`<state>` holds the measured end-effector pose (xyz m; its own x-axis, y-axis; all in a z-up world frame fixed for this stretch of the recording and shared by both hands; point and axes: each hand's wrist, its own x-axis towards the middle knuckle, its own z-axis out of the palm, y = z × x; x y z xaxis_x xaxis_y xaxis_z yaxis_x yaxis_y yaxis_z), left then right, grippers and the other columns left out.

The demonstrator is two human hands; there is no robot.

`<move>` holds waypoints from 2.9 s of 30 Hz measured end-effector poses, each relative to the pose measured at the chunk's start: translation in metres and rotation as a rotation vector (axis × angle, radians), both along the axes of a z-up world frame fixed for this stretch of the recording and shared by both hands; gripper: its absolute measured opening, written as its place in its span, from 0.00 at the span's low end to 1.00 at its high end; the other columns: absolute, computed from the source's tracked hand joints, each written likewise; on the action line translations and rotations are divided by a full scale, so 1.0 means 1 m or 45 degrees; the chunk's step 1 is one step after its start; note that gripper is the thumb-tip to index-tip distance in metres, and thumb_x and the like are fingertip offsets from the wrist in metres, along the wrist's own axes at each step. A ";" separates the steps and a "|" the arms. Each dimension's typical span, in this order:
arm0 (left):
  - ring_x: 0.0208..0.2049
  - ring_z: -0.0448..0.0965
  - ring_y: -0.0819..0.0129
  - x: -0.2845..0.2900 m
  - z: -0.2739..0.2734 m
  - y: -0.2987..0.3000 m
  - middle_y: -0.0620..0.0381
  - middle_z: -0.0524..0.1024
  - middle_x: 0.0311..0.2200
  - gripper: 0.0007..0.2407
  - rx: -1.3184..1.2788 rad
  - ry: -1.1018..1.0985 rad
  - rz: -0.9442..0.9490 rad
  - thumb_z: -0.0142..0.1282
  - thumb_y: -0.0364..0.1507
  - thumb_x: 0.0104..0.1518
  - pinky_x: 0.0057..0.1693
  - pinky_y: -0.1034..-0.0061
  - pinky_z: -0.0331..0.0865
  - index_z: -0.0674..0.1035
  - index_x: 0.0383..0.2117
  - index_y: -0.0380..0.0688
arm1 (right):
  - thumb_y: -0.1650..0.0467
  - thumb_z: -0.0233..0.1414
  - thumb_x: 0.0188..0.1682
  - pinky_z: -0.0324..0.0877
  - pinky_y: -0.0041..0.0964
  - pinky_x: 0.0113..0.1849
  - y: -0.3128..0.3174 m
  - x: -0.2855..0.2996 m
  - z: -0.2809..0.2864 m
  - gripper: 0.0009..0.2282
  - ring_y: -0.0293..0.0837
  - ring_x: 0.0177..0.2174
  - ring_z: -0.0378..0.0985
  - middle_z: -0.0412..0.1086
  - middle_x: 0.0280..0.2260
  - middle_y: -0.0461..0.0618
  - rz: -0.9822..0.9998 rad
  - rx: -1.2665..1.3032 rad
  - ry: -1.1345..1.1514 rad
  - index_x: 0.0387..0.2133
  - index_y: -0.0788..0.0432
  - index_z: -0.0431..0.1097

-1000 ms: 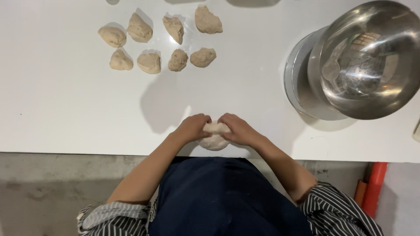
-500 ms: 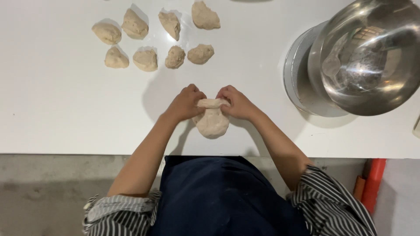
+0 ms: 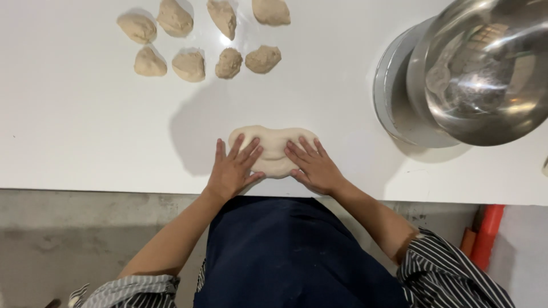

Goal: Dividing a large piece of dough into smaller portions and weighing them on a scale.

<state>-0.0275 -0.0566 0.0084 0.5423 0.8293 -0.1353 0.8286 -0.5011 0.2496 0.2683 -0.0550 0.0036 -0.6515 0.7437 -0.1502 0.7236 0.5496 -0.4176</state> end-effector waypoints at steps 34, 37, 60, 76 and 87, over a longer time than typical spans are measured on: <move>0.48 0.76 0.49 0.016 -0.001 0.091 0.52 0.79 0.47 0.27 0.001 -0.499 0.059 0.71 0.36 0.39 0.50 0.56 0.69 0.78 0.50 0.45 | 0.58 0.60 0.41 0.66 0.52 0.56 0.081 -0.022 0.018 0.28 0.60 0.55 0.71 0.69 0.55 0.65 -0.393 -0.001 0.339 0.54 0.59 0.72; 0.43 0.75 0.47 0.018 -0.024 0.067 0.46 0.76 0.43 0.29 -0.196 -0.575 0.025 0.73 0.35 0.37 0.47 0.59 0.70 0.77 0.51 0.44 | 0.58 0.66 0.34 0.58 0.62 0.56 0.054 -0.025 -0.013 0.34 0.74 0.57 0.62 0.64 0.58 0.76 0.021 0.299 0.143 0.55 0.60 0.68; 0.71 0.55 0.54 -0.014 0.038 0.000 0.61 0.65 0.63 0.22 -0.354 -0.049 -0.128 0.57 0.46 0.57 0.69 0.34 0.38 0.71 0.57 0.58 | 0.64 0.60 0.53 0.57 0.51 0.64 -0.014 0.016 0.056 0.19 0.46 0.64 0.64 0.64 0.62 0.42 -0.299 -0.150 0.198 0.57 0.41 0.65; 0.45 0.82 0.55 -0.009 0.066 0.083 0.55 0.84 0.41 0.15 -0.730 -0.478 -0.037 0.68 0.34 0.48 0.51 0.63 0.74 0.83 0.42 0.51 | 0.69 0.67 0.34 0.76 0.38 0.41 0.063 -0.012 0.082 0.23 0.45 0.37 0.84 0.81 0.37 0.51 -0.460 -0.958 0.366 0.47 0.57 0.76; 0.59 0.72 0.51 0.012 -0.012 0.140 0.48 0.70 0.63 0.46 -0.413 -0.105 0.031 0.72 0.38 0.41 0.61 0.59 0.69 0.58 0.71 0.50 | 0.54 0.59 0.46 0.61 0.43 0.60 0.147 -0.005 -0.004 0.36 0.52 0.61 0.65 0.61 0.63 0.60 -0.283 -0.763 0.113 0.65 0.59 0.58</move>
